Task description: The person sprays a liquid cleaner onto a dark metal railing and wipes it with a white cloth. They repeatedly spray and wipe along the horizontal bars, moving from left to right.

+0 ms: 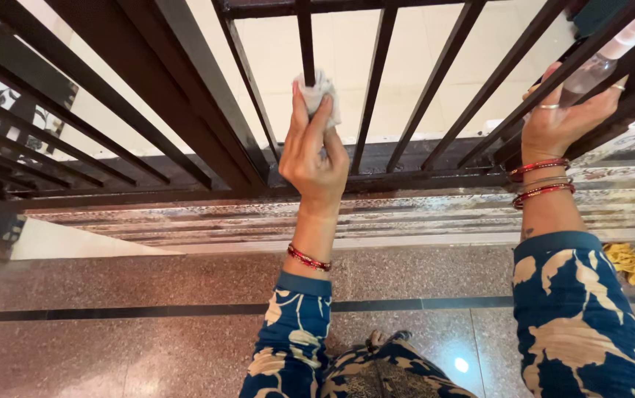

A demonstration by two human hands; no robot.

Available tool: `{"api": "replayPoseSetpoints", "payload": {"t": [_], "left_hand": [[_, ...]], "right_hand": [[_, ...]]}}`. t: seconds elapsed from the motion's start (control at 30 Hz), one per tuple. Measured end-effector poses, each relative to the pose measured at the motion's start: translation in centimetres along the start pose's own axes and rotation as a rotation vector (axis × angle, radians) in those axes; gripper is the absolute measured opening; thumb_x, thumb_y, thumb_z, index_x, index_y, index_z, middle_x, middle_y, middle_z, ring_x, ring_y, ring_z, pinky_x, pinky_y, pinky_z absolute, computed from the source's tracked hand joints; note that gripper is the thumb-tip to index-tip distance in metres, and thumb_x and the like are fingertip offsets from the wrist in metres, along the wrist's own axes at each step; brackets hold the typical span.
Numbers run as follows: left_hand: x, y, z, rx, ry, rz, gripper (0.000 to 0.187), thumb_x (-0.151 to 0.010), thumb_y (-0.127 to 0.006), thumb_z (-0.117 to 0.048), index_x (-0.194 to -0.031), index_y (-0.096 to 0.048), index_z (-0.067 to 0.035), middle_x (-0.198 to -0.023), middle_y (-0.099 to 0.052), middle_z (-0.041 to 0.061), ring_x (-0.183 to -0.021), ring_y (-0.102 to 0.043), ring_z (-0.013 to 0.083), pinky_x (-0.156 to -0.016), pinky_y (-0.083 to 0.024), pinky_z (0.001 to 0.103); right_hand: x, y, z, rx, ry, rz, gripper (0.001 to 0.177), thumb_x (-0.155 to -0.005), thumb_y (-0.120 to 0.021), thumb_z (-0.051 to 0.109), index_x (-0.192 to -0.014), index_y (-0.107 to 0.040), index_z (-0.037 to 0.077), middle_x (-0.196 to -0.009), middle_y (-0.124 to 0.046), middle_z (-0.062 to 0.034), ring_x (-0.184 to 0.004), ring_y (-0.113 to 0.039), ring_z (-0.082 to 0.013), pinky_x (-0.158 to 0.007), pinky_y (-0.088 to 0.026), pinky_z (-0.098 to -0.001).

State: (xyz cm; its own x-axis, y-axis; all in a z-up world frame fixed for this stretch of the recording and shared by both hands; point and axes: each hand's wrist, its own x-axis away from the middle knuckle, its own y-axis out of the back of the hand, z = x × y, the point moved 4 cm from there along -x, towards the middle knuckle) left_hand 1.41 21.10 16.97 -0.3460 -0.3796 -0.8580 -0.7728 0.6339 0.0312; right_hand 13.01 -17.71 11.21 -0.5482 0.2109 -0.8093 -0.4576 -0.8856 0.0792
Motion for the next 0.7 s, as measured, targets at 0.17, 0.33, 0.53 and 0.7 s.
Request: {"api": "replayPoseSetpoints", "payload": {"t": [0.17, 0.33, 0.53, 0.7], "left_hand": [[3.4, 0.3, 1.5, -0.048, 0.004, 0.033, 0.029, -0.091, -0.067, 0.01, -0.117, -0.074, -0.002, -0.14, -0.059, 0.024, -0.126, -0.065, 0.0382, -0.105, -0.055, 0.039], [6.6, 1.1, 3.0, -0.078, 0.078, 0.115, 0.027, -0.092, -0.065, 0.01, -0.114, -0.074, -0.002, -0.139, -0.061, 0.024, -0.125, -0.067, 0.0355, -0.104, -0.054, 0.038], [9.7, 3.1, 4.0, -0.161, 0.146, 0.301, 0.028, -0.083, -0.066, 0.009, -0.106, -0.075, -0.003, -0.134, -0.064, 0.025, -0.118, -0.069, 0.0349, -0.099, -0.057, 0.039], [10.0, 5.4, 4.3, -0.219, 0.276, 0.452, 0.026, -0.091, -0.065, 0.005, -0.11, -0.076, -0.009, -0.13, -0.068, 0.018, -0.122, -0.068, 0.0334, -0.096, -0.055, 0.037]], "right_hand": [[0.2, -0.2, -0.2, -0.001, -0.014, -0.03, 0.067, -0.117, -0.063, 0.013, -0.158, -0.015, -0.008, -0.106, -0.064, -0.0159, -0.077, -0.07, -0.0212, -0.073, -0.063, -0.0346], [0.2, 0.1, -1.1, -0.017, -0.021, -0.002, 0.064, -0.113, -0.058, 0.011, -0.161, -0.018, -0.004, -0.104, -0.063, -0.0141, -0.075, -0.067, -0.0206, -0.07, -0.063, -0.0333], [0.5, 0.4, -2.6, -0.062, 0.018, 0.038, 0.064, -0.115, -0.057, 0.008, -0.164, -0.017, 0.003, -0.111, -0.062, -0.0147, -0.078, -0.064, -0.021, -0.073, -0.058, -0.0341], [0.5, 0.3, -2.9, -0.084, -0.008, 0.019, 0.062, -0.114, -0.06, 0.009, -0.16, -0.019, 0.005, -0.114, -0.06, -0.0145, -0.08, -0.065, -0.0209, -0.075, -0.059, -0.0352]]}}
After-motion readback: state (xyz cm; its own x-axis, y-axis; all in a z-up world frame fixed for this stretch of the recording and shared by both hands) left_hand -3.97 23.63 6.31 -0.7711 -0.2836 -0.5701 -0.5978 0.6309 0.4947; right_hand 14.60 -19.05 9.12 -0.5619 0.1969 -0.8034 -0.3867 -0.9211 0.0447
